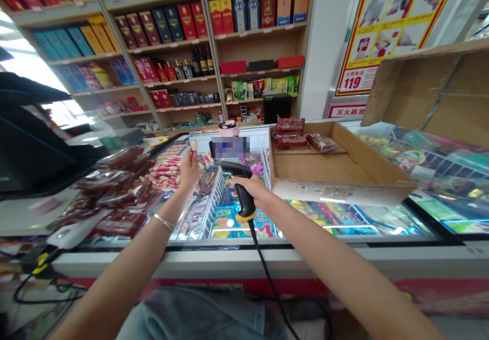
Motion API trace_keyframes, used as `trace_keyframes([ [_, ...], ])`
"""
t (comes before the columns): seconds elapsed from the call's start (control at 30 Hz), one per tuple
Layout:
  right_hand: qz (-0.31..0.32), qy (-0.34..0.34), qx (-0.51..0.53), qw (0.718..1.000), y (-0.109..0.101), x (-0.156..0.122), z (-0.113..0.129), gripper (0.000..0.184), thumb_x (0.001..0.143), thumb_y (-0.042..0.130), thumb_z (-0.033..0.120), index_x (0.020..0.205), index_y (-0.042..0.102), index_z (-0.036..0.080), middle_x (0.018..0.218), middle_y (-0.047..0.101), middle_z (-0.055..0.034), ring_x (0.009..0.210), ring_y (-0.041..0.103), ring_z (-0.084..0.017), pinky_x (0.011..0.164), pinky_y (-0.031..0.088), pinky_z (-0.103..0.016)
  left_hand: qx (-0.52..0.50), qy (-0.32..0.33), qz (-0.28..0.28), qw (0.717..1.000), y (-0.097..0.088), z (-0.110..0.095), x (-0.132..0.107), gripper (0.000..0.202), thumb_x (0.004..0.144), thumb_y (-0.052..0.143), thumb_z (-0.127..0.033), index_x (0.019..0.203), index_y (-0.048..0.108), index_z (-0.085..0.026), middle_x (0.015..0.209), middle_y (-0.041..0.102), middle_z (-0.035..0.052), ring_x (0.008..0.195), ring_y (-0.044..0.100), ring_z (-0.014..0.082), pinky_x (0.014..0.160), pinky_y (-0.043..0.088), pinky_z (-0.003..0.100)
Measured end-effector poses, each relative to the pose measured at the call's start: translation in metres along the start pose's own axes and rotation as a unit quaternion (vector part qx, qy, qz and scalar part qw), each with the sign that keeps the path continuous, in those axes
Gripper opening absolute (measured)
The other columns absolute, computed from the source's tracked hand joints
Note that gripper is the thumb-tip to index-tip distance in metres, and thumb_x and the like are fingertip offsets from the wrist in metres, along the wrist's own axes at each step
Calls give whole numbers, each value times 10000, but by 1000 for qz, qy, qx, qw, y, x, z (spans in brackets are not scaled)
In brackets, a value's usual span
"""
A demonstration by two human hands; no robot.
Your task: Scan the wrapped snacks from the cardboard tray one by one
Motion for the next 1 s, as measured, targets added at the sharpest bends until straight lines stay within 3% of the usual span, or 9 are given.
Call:
trace_keyframes([
  [0.1, -3, 7, -1, 1000, -1, 2, -2, 158, 703, 689, 139, 784, 554, 122, 605, 604, -24, 496, 590, -106, 447, 480, -182, 102, 45, -71, 991, -32, -9, 10, 425, 853, 436, -245, 1275, 484, -234, 1107, 583, 97, 995, 552, 210, 870, 427, 324],
  [0.2, -1, 15, -16, 1000, -3, 5, -5, 151, 714, 684, 149, 805, 570, 108, 592, 602, -30, 502, 595, -113, 442, 475, -183, 263, 56, -122, 955, -55, -17, 13, 484, 819, 402, -147, 1288, 472, -241, 1121, 581, 101, 1082, 522, 250, 959, 366, 393],
  [0.3, 6, 17, -23, 1000, -2, 8, -7, 151, 713, 687, 163, 790, 569, 108, 586, 596, -28, 507, 603, -128, 425, 466, -194, 427, 36, -133, 894, -61, -17, 12, 460, 794, 373, -96, 1191, 551, -246, 1120, 593, 89, 1135, 488, 253, 1046, 266, 452],
  [0.4, 14, 13, -19, 1000, -1, 8, -7, 138, 713, 677, 148, 782, 564, 108, 610, 605, -29, 486, 591, -121, 415, 459, -198, 487, -17, -127, 864, -62, -7, 11, 379, 786, 394, -113, 1084, 601, -223, 1120, 605, 96, 1154, 472, 266, 1071, 198, 519],
  [0.57, 7, 20, -27, 999, -2, 6, -6, 161, 710, 680, 162, 804, 556, 118, 634, 613, -32, 512, 613, -136, 411, 460, -203, 488, -98, -123, 859, -67, 12, 14, 256, 768, 432, -159, 922, 636, -177, 1123, 611, 135, 1159, 473, 315, 1037, 191, 594],
  [0.87, 23, 1, -26, 999, 0, 9, -8, 168, 698, 667, 168, 814, 555, 121, 608, 596, -15, 464, 588, -124, 380, 436, -191, 449, -86, -141, 878, -68, 13, 16, 255, 747, 399, -129, 866, 621, -170, 1023, 643, 130, 1094, 529, 292, 1031, 212, 565],
  [1.0, 42, -77, -25, 996, 8, -7, 18, 219, 662, 679, 139, 842, 554, 134, 633, 599, 1, 426, 548, -87, 407, 470, -190, 433, -59, -149, 887, -65, 3, 15, 249, 728, 403, -121, 859, 608, -170, 974, 642, 122, 1039, 547, 287, 1028, 229, 540],
])
Point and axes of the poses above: each hand's wrist, its own x-axis towards the middle knuckle, its own y-axis out of the palm, z = x × y, the point moved 6 cm from there along x, towards the middle knuckle
